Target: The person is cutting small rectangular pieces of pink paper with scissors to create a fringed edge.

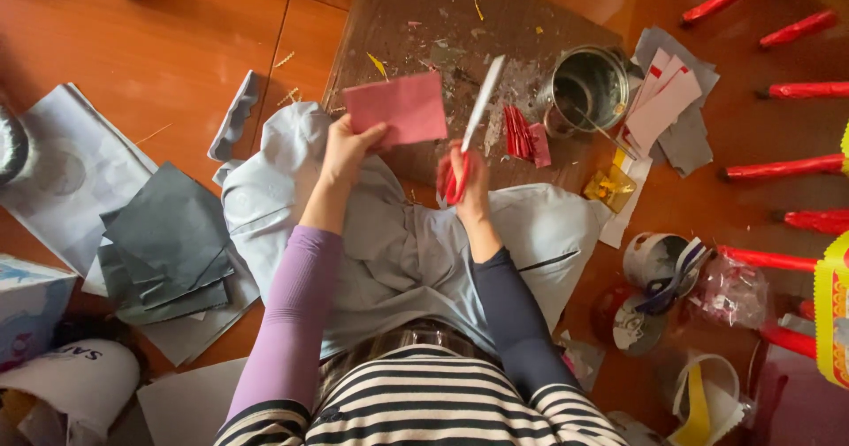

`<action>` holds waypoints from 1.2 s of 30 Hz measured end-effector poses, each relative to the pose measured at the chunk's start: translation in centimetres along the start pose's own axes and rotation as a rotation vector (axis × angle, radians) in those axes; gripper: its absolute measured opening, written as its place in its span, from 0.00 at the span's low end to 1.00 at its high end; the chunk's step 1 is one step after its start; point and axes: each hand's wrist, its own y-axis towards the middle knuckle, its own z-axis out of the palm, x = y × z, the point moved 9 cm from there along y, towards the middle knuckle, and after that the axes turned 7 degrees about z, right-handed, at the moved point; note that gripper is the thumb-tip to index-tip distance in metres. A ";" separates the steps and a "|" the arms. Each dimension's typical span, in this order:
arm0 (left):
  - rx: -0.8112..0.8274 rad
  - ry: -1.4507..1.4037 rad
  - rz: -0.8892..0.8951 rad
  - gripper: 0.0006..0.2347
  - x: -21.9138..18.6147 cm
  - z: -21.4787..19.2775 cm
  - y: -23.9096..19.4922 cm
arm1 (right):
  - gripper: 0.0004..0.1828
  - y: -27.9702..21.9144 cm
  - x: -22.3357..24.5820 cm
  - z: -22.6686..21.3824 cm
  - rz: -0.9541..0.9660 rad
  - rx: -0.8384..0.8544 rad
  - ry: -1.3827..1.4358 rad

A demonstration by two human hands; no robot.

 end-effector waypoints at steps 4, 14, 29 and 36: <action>-0.153 -0.155 0.131 0.06 -3.2 -2.0 -0.1 | 0.18 -1.4 -5.8 0.1 0.235 0.226 -0.089; -0.082 -0.073 0.082 0.07 -1.3 -1.3 0.3 | 0.34 -2.2 -4.5 4.3 0.186 0.422 -0.400; -0.058 -0.051 0.098 0.09 -0.5 -0.8 0.3 | 0.30 -1.7 -5.8 3.7 0.247 0.395 -0.280; -0.062 -0.033 0.088 0.09 -1.2 -0.4 0.0 | 0.26 -2.3 -4.2 4.2 0.207 0.339 -0.334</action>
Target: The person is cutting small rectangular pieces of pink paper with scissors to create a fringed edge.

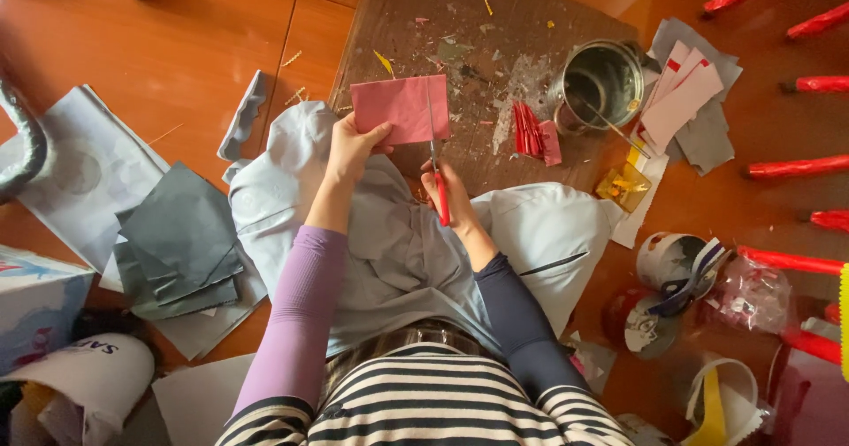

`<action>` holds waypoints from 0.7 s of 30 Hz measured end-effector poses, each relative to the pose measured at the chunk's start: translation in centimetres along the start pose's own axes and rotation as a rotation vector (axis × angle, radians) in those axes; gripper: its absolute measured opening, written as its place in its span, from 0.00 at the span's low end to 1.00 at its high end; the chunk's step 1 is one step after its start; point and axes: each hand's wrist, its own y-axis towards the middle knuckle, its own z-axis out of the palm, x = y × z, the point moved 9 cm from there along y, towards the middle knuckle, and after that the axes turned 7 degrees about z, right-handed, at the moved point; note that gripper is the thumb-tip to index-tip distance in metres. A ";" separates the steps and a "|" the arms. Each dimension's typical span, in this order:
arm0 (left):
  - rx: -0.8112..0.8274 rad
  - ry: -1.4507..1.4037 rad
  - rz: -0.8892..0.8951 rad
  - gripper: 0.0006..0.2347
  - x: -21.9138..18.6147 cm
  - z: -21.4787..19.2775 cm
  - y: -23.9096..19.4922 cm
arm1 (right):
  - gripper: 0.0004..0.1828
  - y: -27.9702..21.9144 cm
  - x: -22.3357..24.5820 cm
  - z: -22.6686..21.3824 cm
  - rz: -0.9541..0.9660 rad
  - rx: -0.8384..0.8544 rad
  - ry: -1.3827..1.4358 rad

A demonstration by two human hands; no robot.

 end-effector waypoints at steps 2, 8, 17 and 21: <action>-0.005 0.006 0.008 0.09 0.0 0.0 0.0 | 0.22 -0.3 0.1 0.1 0.060 -0.054 0.052; -0.014 0.066 0.004 0.09 0.4 -0.2 0.1 | 0.16 -0.9 0.3 0.2 0.111 -0.111 0.166; 0.021 0.105 -0.014 0.07 1.2 0.4 -0.4 | 0.16 0.0 -0.3 0.4 0.120 -0.114 0.162; 0.008 0.117 -0.031 0.06 1.6 0.4 -0.2 | 0.15 0.4 -1.7 -0.2 0.108 -0.165 0.157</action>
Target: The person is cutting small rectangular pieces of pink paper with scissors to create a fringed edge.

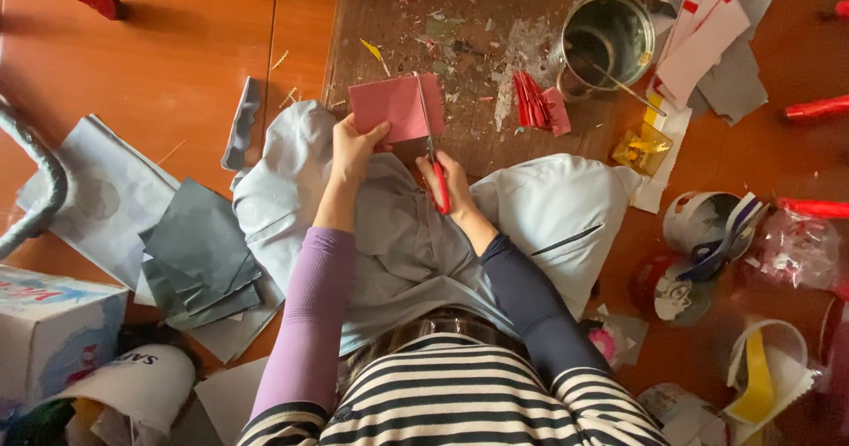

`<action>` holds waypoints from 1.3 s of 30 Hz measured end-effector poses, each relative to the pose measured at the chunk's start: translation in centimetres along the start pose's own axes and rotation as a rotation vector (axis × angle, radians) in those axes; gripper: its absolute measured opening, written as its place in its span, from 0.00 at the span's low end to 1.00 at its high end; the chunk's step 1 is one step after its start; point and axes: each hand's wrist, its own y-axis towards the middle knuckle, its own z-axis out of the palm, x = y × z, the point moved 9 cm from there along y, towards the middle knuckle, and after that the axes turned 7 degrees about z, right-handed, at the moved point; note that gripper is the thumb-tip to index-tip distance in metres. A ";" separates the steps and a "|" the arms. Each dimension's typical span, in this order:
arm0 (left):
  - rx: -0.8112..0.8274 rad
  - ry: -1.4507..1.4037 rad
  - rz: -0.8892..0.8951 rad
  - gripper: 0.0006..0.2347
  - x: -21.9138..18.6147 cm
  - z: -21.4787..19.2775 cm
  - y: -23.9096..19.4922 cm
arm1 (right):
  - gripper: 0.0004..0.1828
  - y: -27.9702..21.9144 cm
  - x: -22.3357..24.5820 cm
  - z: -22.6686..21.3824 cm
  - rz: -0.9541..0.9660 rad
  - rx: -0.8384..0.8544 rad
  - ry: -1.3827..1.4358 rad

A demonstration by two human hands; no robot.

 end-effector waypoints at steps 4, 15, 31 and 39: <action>-0.023 -0.010 -0.018 0.06 1.0 -0.6 0.2 | 0.15 0.9 -1.1 -0.4 -0.088 -0.019 -0.096; -0.140 -0.098 0.028 0.06 0.5 -2.6 1.0 | 0.13 1.3 -3.6 0.2 0.105 0.145 -0.008; -0.034 -0.117 0.004 0.08 1.6 0.2 0.3 | 0.21 0.2 -1.1 2.0 -0.052 0.166 -0.145; -0.018 -0.068 0.028 0.08 0.7 0.6 -0.1 | 0.16 -1.1 0.2 2.5 -0.015 0.078 -0.086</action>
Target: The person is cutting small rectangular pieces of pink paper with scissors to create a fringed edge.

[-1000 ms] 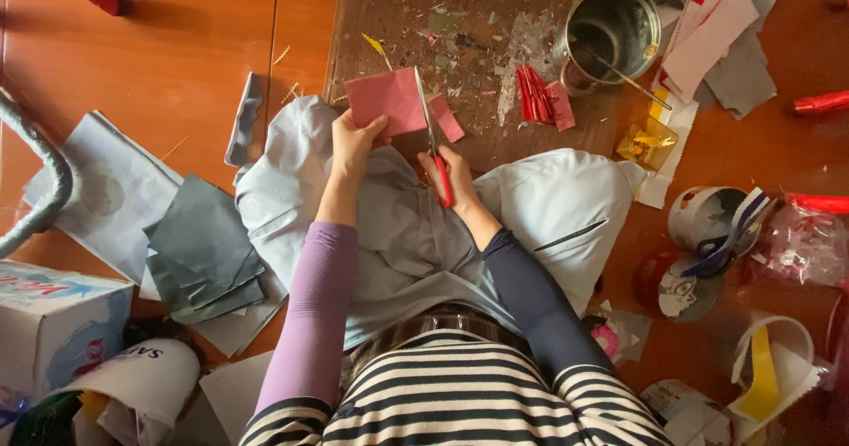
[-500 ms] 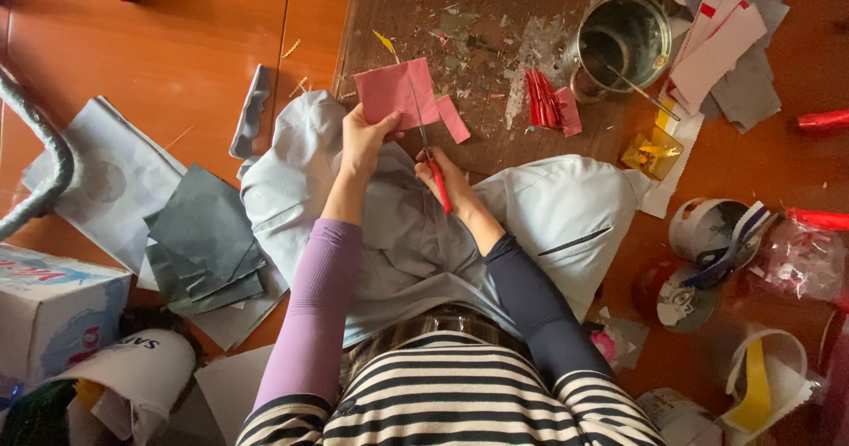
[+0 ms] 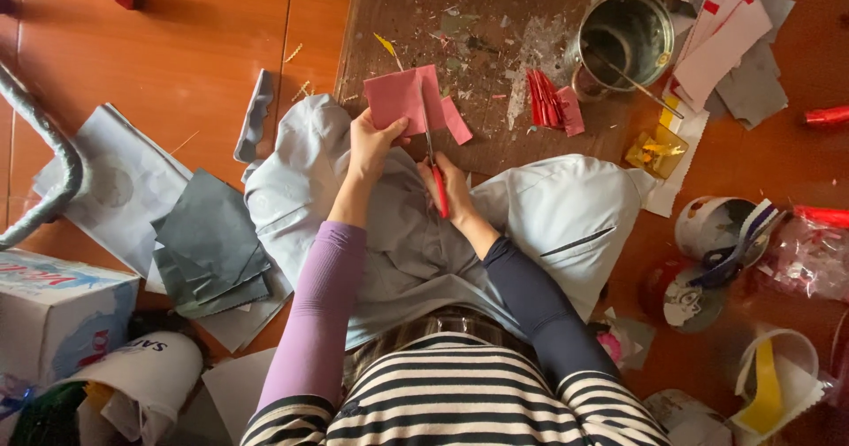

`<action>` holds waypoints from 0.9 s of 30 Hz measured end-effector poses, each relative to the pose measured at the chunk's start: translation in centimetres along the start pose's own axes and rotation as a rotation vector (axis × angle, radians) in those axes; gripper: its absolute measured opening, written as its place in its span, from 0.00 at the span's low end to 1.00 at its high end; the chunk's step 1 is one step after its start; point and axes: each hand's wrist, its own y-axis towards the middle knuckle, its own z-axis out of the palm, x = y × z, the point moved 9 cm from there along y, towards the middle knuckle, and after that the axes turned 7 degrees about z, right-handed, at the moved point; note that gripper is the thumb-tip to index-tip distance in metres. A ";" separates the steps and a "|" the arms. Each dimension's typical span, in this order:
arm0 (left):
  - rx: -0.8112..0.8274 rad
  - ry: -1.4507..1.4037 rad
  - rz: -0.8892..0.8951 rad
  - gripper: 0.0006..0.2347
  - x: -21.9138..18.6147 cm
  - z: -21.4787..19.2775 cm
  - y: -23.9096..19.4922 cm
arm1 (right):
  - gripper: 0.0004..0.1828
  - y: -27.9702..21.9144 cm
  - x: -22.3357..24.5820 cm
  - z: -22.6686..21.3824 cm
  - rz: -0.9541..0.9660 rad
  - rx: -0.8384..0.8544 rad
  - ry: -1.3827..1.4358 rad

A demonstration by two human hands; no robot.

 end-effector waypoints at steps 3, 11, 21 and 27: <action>0.004 0.021 0.017 0.08 0.0 0.0 0.0 | 0.15 -0.1 -0.2 0.0 0.012 -0.021 -0.021; 0.069 0.065 0.014 0.10 2.1 0.2 0.0 | 0.12 1.8 -3.5 -0.4 0.113 -0.041 0.126; 0.030 0.322 0.146 0.14 0.6 -0.7 -0.1 | 0.17 2.0 -0.7 -0.9 -0.306 -0.106 -0.204; -0.120 0.586 0.111 0.16 5.0 -3.6 2.0 | 0.16 3.7 -2.7 -2.0 -0.338 -0.101 -0.225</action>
